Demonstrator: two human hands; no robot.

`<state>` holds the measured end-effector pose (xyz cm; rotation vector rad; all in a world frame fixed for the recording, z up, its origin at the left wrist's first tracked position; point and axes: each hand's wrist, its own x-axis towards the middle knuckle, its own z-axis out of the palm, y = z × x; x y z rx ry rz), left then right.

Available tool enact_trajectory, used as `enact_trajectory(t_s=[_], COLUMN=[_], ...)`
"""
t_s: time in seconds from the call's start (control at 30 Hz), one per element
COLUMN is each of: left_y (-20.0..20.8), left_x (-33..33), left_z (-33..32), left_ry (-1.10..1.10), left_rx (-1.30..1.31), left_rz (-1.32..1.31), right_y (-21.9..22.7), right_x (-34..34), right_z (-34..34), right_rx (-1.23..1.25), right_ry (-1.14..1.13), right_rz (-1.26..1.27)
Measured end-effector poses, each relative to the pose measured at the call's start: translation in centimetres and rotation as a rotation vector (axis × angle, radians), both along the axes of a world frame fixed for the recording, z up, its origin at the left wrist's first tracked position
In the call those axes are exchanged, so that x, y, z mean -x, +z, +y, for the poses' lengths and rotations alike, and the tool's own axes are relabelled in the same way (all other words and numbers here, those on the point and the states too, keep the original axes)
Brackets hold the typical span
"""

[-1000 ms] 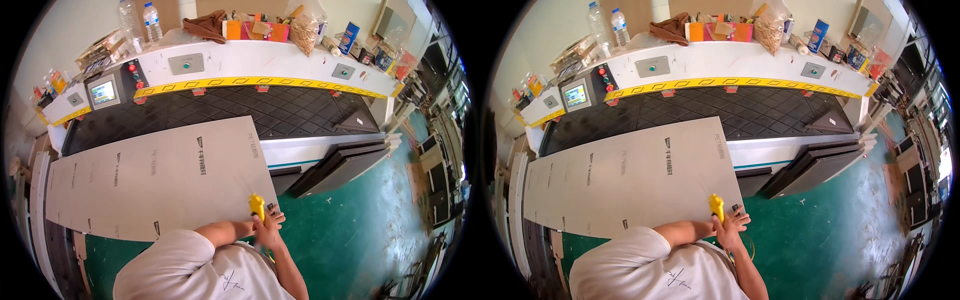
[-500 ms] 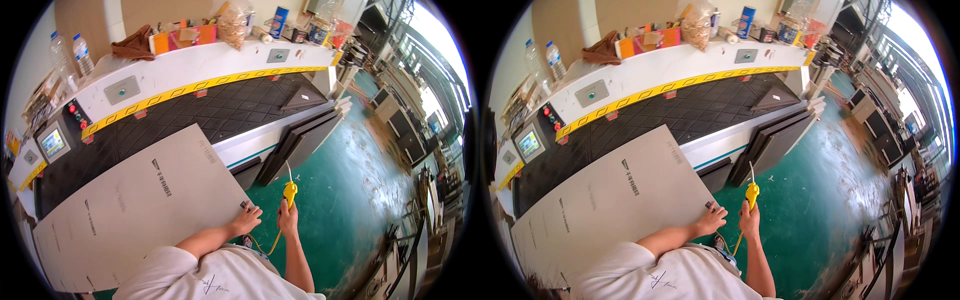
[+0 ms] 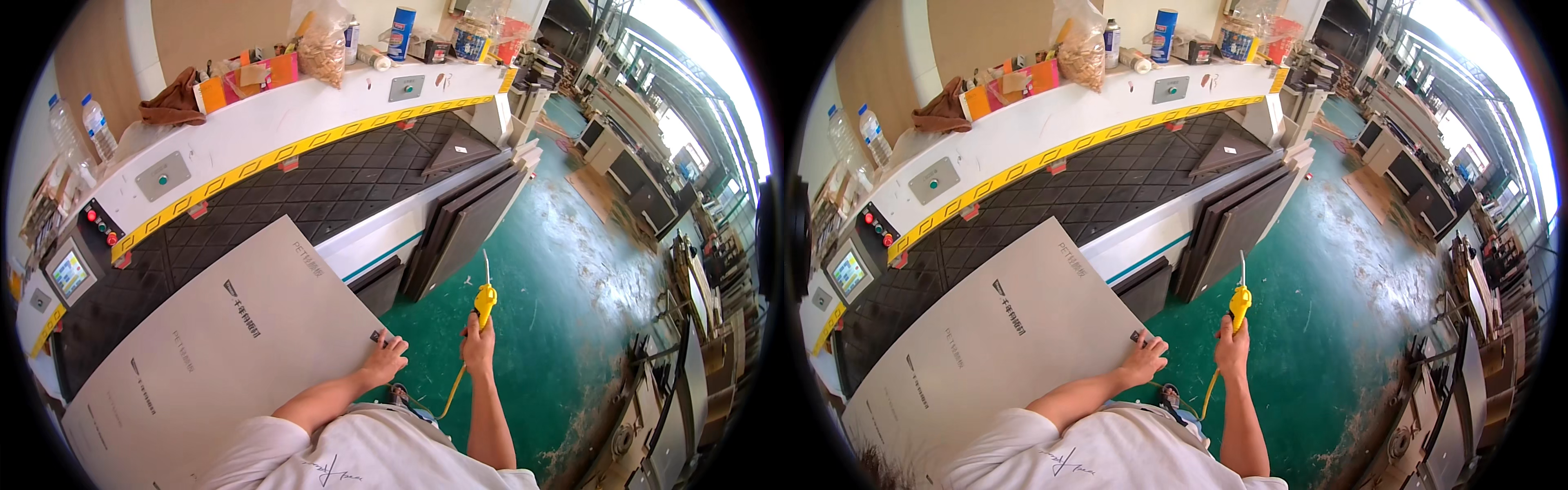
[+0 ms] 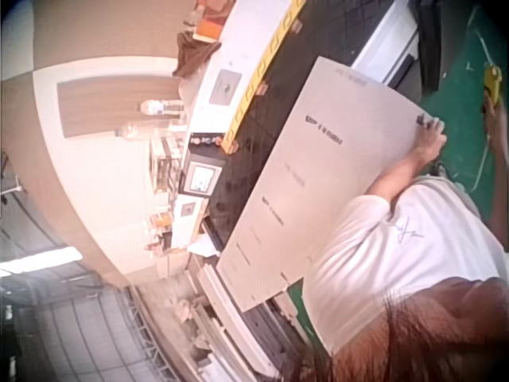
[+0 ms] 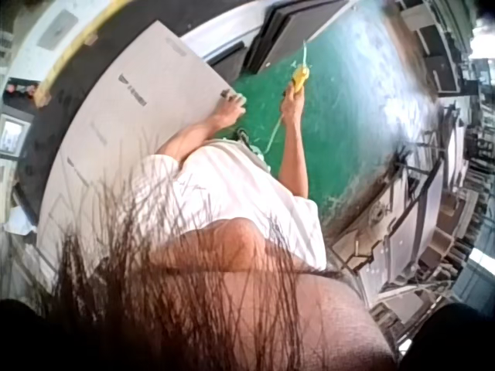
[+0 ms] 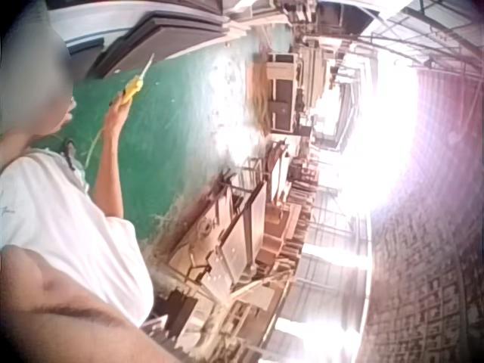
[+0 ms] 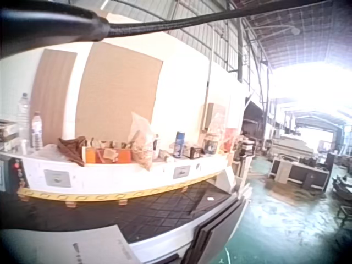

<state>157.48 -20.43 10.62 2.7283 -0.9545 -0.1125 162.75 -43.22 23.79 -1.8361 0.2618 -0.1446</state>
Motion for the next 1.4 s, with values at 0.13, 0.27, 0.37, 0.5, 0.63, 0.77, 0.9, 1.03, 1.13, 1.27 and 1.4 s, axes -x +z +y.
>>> enact_trajectory(t_s=[0.13, 0.27, 0.37, 0.5, 0.63, 0.77, 0.9, 1.03, 1.13, 1.27, 1.4], left_y=[0.2, 1.1, -2.0, -4.9, -3.0, -3.2, 0.5, 0.0, -0.2, -0.6, -1.0], left_x=[-0.1, -0.5, 0.0, 0.3, 1.6, 2.8, 1.9, 1.9, 1.0, 0.8, 0.8], left_z=[-0.1, 0.0, 1.1, 0.8, 0.1, 1.3, 1.5, 1.8, 1.4, 1.2, 1.0], left_ry=[0.003, -0.011, 0.027, 0.204, 0.241, 0.146, 0.043, 0.084, 0.069, 0.088, 0.098], left_rx=[-0.003, 0.027, 0.180, 0.345, 1.122, 0.663, -0.121, 0.058, 0.096, 0.126, 0.148], left_rz=[0.017, 0.060, -0.057, -0.061, 0.516, 0.008, -0.014, -0.049, -0.061, -0.065, -0.063], right_y=[0.0, -0.3, 0.8, 3.6, 4.2, 5.3, 5.8, 6.3, 7.8, 4.6, 7.6], right_x=[-0.2, -0.5, 0.6, 4.2, 6.9, 7.9, 7.1, 6.6, 7.1, 7.1, 7.2], right_z=[0.7, 0.6, 2.9, 7.6, 8.6, 9.8, 10.5, 11.8, 13.3, 15.0, 17.1], right_rx=[-0.041, -0.034, -0.008, -0.134, -0.151, -0.024, 0.020, -0.029, 0.009, -0.061, 0.022], right_ry=[0.010, 0.038, 0.258, 0.563, 0.992, 1.233, 1.375, 1.487, 1.479, 1.661, 1.680], right_rz=[0.036, 0.014, 0.110, 0.377, 0.595, 0.613, 0.608, 0.497, 0.429, 0.485, 0.634])
